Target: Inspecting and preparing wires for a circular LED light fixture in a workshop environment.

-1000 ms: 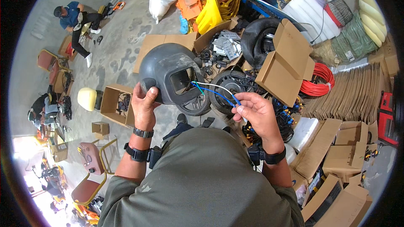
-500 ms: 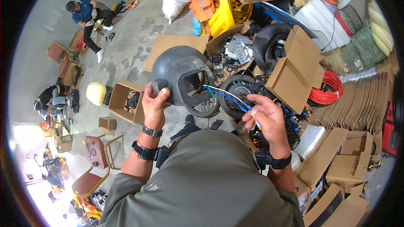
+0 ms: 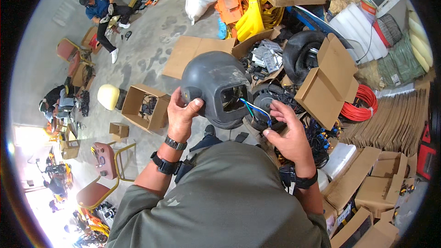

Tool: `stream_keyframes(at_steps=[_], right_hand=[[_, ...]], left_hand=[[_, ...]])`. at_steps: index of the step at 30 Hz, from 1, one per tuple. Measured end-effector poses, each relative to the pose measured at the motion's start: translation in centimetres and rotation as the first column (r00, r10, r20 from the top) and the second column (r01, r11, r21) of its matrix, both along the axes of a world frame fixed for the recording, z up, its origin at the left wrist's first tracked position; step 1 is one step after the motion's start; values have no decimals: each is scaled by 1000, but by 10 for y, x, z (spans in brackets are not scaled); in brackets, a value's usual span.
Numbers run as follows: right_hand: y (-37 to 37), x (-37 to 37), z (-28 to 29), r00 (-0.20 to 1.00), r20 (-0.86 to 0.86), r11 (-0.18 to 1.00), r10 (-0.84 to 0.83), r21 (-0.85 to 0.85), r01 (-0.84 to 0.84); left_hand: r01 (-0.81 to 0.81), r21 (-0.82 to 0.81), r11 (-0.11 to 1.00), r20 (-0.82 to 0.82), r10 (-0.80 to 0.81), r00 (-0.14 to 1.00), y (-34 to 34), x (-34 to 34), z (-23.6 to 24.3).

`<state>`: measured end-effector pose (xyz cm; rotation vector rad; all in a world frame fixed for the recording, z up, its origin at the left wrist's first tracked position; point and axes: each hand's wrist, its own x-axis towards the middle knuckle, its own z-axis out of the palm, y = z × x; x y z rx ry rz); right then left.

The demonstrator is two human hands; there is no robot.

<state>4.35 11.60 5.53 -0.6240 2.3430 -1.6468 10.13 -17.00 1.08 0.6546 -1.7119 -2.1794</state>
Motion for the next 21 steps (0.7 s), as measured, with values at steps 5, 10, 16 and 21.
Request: stream_keyframes(at_steps=[5,10,16,21], right_hand=[[-17,-4,10,929,-359,992,89,111,-52],[-21,-4,8,915,-387,993,115,65,-97],[-21,-3,8,960,-277,997,32,-64,-52],[-22,2,10,992,-125,993,-4,-120,-11]], left_hand=[[52,7,999,26,-52,998,7,-1,4],[78,0,997,3,-78,997,14,-3,12],[118,-14,993,-23,-119,993,16,0,15],[138,-15,990,-58,-139,989,13,-1,11]])
